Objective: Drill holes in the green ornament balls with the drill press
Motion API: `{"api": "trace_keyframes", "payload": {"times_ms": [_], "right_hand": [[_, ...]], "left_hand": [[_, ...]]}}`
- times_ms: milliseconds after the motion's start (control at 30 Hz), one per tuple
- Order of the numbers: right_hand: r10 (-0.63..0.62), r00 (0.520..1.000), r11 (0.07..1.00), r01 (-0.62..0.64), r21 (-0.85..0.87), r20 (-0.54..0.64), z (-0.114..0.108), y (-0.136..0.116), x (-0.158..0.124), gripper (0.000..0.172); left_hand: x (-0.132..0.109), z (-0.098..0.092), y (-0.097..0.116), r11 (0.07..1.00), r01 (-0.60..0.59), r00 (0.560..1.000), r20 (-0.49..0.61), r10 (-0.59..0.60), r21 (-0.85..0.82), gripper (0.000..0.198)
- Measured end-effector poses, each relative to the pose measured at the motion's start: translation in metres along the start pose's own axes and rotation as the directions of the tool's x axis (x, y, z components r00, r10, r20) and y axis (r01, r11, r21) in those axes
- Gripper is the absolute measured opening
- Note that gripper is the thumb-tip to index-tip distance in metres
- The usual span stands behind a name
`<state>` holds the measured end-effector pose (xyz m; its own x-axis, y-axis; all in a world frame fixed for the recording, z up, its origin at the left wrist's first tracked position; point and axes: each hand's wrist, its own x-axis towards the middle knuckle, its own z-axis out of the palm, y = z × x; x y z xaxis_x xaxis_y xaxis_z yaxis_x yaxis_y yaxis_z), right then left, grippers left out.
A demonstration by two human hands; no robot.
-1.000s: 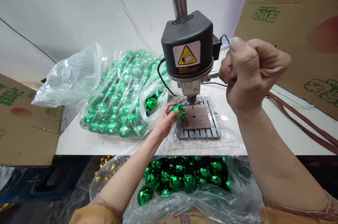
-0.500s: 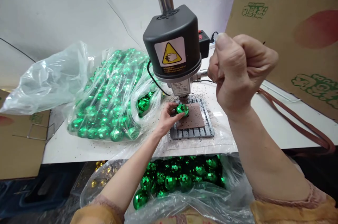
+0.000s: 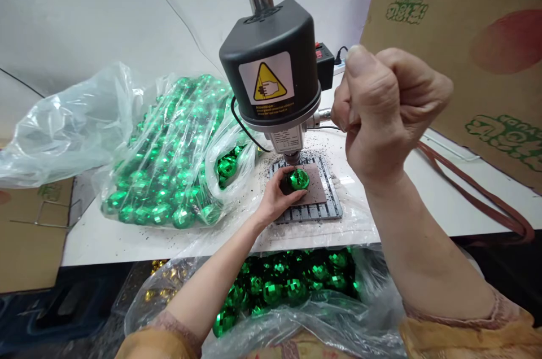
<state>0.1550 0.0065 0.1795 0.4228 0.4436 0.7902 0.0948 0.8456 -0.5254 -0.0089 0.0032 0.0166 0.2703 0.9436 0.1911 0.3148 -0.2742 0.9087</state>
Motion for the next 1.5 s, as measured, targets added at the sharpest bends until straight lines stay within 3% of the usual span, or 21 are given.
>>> {"api": "trace_keyframes", "payload": {"times_ms": [267, 600, 767, 933, 1167, 1400, 1500], "right_hand": [[-0.066, 0.998, 0.991, 0.068, 0.113, -0.023, 0.0, 0.002, -0.002, 0.051], [-0.132, 0.982, 0.982, 0.148, 0.114, -0.132, 0.0, 0.003, -0.022, 0.053], [-0.15, 0.988, 0.985, 0.154, 0.083, -0.048, -0.009, 0.006, -0.025, 0.052], [-0.209, 0.972, 0.974, 0.217, 0.071, -0.104, -0.013, 0.015, -0.03, 0.056], [-0.29, 0.957, 0.95, 0.285, 0.127, 0.021, -0.02, 0.018, -0.037, 0.049], [-0.401, 0.916, 0.908, 0.395, 0.141, 0.014, -0.024, 0.03, -0.043, 0.049], [-0.338, 0.941, 0.935, 0.339, 0.105, -0.027, -0.018, 0.021, -0.042, 0.048]], "left_hand": [[0.0, 0.003, -0.009, 0.995, 0.017, 1.0, 0.013, -0.016, -0.094, 0.06], [-0.001, 0.003, -0.016, 0.996, 0.012, 0.999, 0.037, -0.009, -0.088, 0.063], [-0.002, 0.003, -0.017, 0.996, 0.0, 0.999, 0.032, 0.002, -0.086, 0.063], [-0.001, 0.004, -0.018, 0.996, -0.033, 0.999, 0.023, 0.035, -0.085, 0.061], [-0.001, 0.005, -0.021, 0.994, -0.067, 0.998, 0.006, 0.068, -0.084, 0.059], [-0.001, 0.006, -0.024, 0.992, -0.05, 0.999, 0.0, 0.05, -0.112, 0.06], [-0.002, 0.006, -0.024, 0.993, -0.042, 0.999, 0.001, 0.042, -0.114, 0.06]]}}
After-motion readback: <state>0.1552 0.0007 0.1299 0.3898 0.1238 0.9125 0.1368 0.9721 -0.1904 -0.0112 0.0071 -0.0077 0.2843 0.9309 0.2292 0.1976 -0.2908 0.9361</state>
